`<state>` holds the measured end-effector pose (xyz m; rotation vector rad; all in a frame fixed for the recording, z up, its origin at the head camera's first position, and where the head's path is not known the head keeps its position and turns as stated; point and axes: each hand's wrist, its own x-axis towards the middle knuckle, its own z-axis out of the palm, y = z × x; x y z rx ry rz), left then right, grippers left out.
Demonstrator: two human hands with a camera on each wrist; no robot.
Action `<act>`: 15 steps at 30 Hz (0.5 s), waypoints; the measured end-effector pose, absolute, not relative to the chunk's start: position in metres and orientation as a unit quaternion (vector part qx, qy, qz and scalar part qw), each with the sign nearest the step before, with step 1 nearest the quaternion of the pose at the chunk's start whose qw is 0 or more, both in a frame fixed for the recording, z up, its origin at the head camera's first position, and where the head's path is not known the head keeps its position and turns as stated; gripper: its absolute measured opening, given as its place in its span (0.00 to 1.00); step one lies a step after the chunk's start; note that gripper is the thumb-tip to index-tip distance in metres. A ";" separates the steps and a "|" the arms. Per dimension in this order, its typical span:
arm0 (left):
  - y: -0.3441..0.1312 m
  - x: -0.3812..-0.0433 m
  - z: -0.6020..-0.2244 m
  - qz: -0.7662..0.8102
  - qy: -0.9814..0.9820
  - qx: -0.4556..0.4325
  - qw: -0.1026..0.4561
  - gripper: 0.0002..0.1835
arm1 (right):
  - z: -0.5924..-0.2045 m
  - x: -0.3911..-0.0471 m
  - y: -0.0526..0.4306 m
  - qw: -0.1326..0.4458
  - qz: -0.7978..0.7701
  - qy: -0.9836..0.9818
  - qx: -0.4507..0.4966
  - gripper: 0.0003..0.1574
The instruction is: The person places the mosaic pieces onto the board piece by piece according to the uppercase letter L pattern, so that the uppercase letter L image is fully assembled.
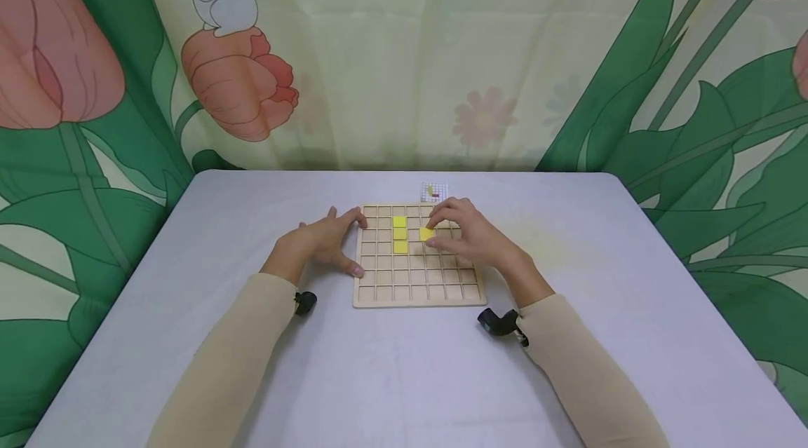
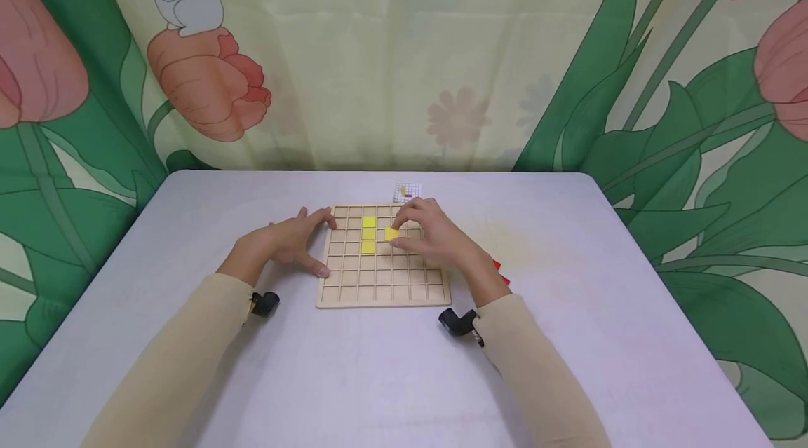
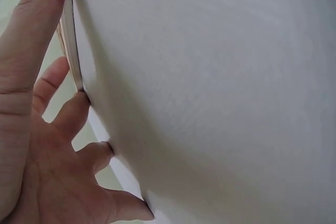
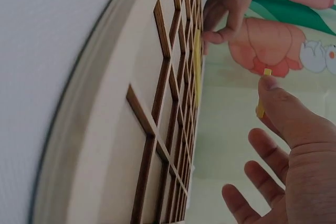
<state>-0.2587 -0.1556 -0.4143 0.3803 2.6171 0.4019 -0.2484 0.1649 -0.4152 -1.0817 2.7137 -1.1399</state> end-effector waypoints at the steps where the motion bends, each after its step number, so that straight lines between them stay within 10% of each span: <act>1: -0.156 -0.258 -0.414 0.146 0.952 0.138 0.230 0.53 | -0.416 -0.248 0.162 0.004 -0.366 0.863 -0.347 0.13; 15: -0.157 -0.258 -0.414 0.149 0.951 0.144 0.228 0.53 | -0.422 -0.245 0.137 0.038 -0.364 0.865 -0.343 0.13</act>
